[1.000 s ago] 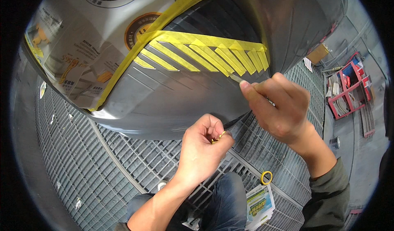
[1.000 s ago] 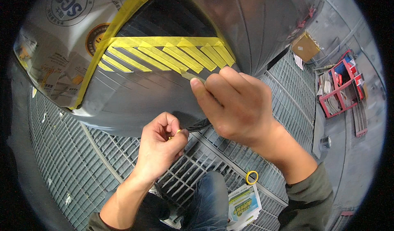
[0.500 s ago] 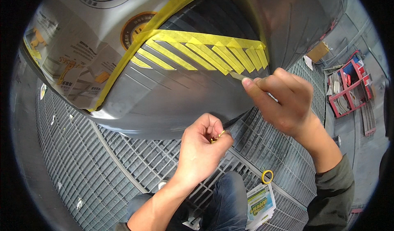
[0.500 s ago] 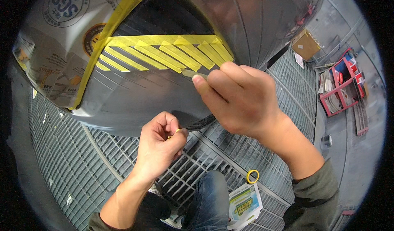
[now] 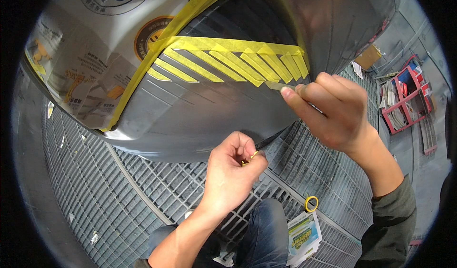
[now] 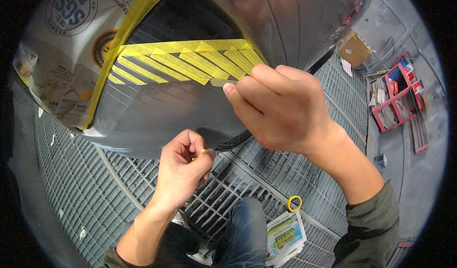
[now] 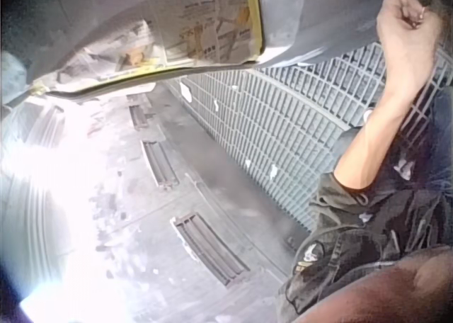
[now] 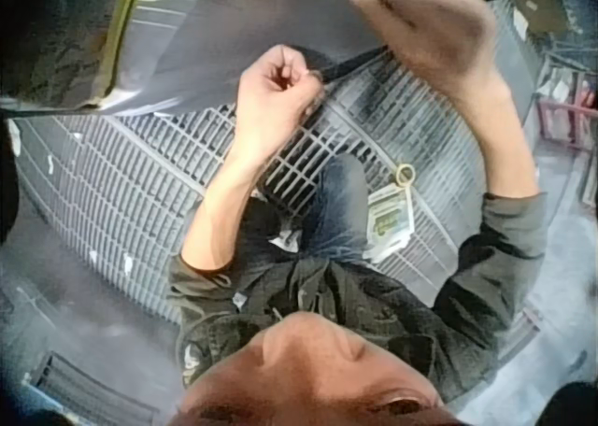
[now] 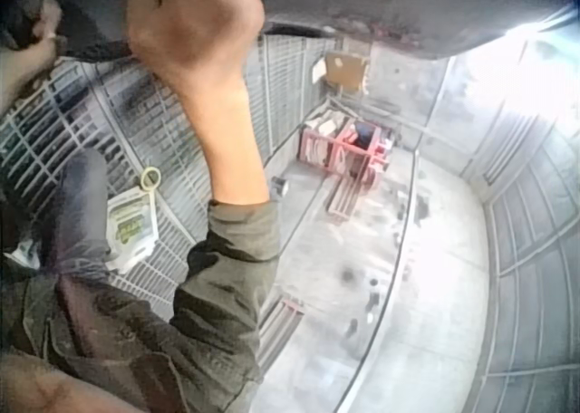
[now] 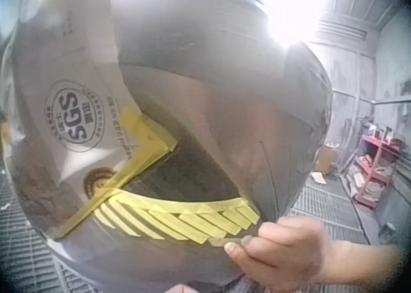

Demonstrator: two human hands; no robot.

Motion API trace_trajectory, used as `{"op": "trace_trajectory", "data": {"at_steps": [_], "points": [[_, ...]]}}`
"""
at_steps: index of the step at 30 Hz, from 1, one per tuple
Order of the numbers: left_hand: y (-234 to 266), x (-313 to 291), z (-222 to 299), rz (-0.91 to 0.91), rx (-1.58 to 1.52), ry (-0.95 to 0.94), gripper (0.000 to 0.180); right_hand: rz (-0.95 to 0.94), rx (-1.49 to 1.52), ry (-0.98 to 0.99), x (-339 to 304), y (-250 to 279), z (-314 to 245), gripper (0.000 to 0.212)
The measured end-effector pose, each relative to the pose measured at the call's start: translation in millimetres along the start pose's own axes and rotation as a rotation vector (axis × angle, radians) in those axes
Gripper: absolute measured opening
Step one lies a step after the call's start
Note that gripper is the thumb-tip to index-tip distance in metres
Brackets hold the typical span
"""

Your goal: The person applies multiple strips of yellow masking tape to the lower edge of a car bumper. They then use a small metal scraper to press the tape edges firmly against the curved surface.

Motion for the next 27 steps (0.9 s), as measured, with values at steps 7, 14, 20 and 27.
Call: {"op": "trace_trajectory", "data": {"at_steps": [7, 14, 20, 27], "points": [[1, 0, 0, 0.008, 0.018, -0.012, 0.021, 0.006, 0.015, -0.045, 6, 2, 2, 0.008], [6, -4, 5, 0.008, 0.006, -0.013, 0.020, 0.074, 0.096, -0.194, -12, 11, -16, 0.022], [4, -2, 6, 0.006, -0.004, -0.011, 0.020, 0.348, 0.717, -0.905, -35, -9, -33, 0.027], [3, -3, 9, 0.014, -0.001, -0.018, 0.020, 0.449, 0.990, -1.165, -22, -26, -38, 0.022]]}}
Point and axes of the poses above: each hand's wrist, its own x-axis towards the middle knuckle, its own y-axis out of the back of the hand, z = x × y, the point moved 3 cm from there along x, towards the middle knuckle, and after that the axes turned 5 degrees about x, right-handed, at the moved point
